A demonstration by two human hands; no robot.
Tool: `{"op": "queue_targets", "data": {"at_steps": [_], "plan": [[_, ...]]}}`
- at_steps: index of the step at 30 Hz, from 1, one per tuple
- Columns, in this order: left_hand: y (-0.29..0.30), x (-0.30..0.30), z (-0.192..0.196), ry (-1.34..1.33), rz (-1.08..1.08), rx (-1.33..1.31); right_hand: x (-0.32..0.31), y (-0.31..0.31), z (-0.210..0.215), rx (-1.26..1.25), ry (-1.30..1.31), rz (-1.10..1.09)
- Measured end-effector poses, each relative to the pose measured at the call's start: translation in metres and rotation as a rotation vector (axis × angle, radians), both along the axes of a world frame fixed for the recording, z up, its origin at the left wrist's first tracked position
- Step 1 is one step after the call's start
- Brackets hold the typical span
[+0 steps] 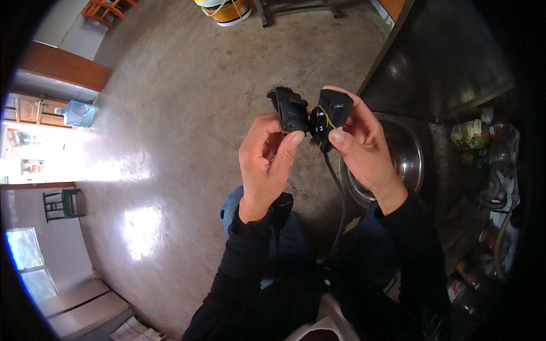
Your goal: The person sits on the floor and uses a rubber band to secure the two halves of a small black electronic device. They wrap the band around the device multiple times, adjust its position, and then place the device on the floor.
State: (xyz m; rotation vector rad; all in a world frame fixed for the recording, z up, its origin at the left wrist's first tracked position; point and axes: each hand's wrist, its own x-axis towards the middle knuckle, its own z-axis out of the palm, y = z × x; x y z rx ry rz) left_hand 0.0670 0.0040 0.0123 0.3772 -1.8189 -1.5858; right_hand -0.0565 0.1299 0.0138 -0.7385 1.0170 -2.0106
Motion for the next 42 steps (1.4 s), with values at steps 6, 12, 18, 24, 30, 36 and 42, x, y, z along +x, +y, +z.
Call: {"op": "queue_targets", "data": {"at_steps": [6,12,18,24,30,36,42], "plan": [[-0.001,0.002,0.001,-0.082,-0.202,0.392,0.0,0.004,0.004,0.021,0.068,0.032],[0.001,-0.002,-0.008,0.029,-0.224,0.56,-0.007,0.007,0.002,-0.059,0.062,0.052],[0.0,0.0,-0.004,-0.044,-0.047,-0.161,-0.015,0.01,-0.001,-0.155,-0.356,0.118],[0.008,-0.005,0.003,-0.006,0.021,-0.397,-0.018,0.011,-0.003,-0.124,-0.545,0.206],[0.004,-0.002,0.002,0.02,-0.016,-0.433,-0.016,0.008,-0.007,-0.088,-0.599,0.213],[0.002,-0.002,-0.003,-0.041,0.013,-0.384,-0.015,0.008,-0.012,0.076,-0.643,0.135],[0.0,-0.003,-0.006,-0.012,0.018,-0.351,-0.011,0.007,-0.015,0.104,-0.369,0.02]]}}
